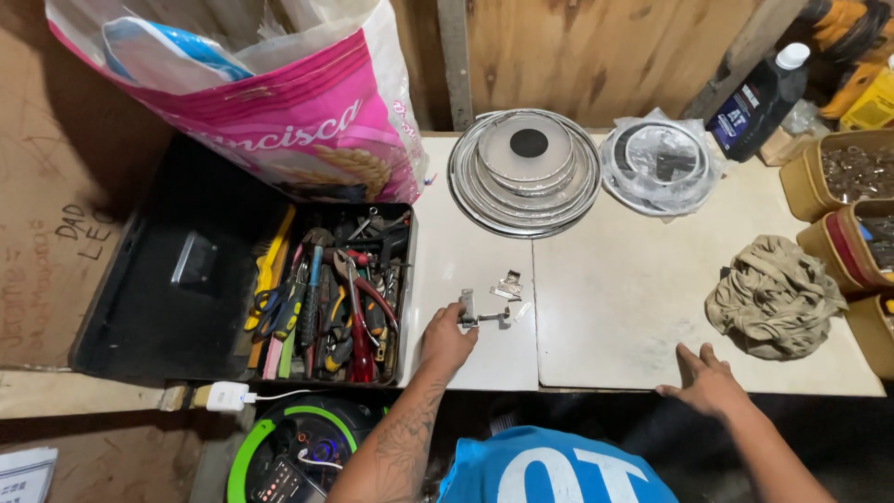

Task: Sorting screws, hinges, and other small metal parts into various containers on a workbench

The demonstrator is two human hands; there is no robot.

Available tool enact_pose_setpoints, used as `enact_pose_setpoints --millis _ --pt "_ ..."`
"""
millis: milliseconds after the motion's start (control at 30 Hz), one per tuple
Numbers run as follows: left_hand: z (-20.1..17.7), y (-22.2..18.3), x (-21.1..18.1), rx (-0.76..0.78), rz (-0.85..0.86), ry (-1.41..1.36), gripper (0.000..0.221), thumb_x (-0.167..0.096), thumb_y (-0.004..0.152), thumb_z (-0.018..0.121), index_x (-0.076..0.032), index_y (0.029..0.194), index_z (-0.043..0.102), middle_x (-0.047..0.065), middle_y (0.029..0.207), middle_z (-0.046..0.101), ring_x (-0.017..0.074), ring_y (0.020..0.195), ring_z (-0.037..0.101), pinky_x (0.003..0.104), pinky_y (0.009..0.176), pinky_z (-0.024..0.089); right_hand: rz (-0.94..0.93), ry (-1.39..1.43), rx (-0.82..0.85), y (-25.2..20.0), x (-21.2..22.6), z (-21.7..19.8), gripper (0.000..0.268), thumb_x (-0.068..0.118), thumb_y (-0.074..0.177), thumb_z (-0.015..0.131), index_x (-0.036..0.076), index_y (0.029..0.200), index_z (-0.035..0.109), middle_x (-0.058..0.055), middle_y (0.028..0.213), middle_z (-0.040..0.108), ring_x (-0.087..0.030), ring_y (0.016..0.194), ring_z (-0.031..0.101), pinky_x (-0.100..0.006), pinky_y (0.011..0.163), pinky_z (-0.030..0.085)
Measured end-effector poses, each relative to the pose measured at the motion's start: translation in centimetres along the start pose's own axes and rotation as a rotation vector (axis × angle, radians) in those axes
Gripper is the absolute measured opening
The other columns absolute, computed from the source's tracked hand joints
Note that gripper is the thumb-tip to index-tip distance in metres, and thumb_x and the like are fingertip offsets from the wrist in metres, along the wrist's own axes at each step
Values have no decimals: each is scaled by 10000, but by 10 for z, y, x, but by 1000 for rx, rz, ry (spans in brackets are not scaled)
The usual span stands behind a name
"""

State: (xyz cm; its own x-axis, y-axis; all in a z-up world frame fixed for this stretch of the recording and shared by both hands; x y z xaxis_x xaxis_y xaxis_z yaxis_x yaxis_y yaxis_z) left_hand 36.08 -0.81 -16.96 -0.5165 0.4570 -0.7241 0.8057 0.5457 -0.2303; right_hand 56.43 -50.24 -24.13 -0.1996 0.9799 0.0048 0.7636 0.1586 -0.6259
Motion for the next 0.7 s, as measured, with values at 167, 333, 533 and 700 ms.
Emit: enact_pose_setpoints --millis 167,333,533,700 --pt "-18 -7 -12 2 -79 18 322 -353 862 716 -121 1079 663 84 1124 678 291 1059 652 423 906 509 -23 -1 -64 7 -3 4 1177 753 685 820 369 1623 221 -153 1729 78 -444 1536 210 -464 1253 266" --pt "-27 8 -14 -143 -93 -46 226 -331 910 647 -119 987 662 122 1000 734 351 967 669 491 810 505 -30 -19 -93 5 0 1 1177 769 671 821 352 1614 253 -163 1709 138 -449 1506 282 -455 1244 296" --pt "-35 13 -15 -127 -347 -344 193 -96 840 744 -162 1016 700 34 931 811 186 806 751 344 710 572 -11 -1 -74 -1 2 -3 1153 716 693 841 355 1614 249 -133 1720 121 -425 1521 261 -441 1249 291" --pt "-45 -9 -46 -57 -383 -882 308 8 786 843 -57 1032 668 177 1043 800 237 857 737 413 516 582 -1 31 -52 -1 5 -8 1122 789 684 786 341 1600 317 -135 1717 169 -370 1547 293 -435 1246 305"
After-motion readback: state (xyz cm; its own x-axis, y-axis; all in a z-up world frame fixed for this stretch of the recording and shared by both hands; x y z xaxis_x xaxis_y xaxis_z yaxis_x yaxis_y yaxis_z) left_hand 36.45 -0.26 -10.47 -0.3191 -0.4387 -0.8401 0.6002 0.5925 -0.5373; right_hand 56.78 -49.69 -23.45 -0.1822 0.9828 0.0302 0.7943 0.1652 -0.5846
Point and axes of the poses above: each hand's wrist, its own y-axis towards the middle knuckle, its own z-axis out of the palm, x = y × z, the point moved 9 cm from there along y, towards the middle knuckle
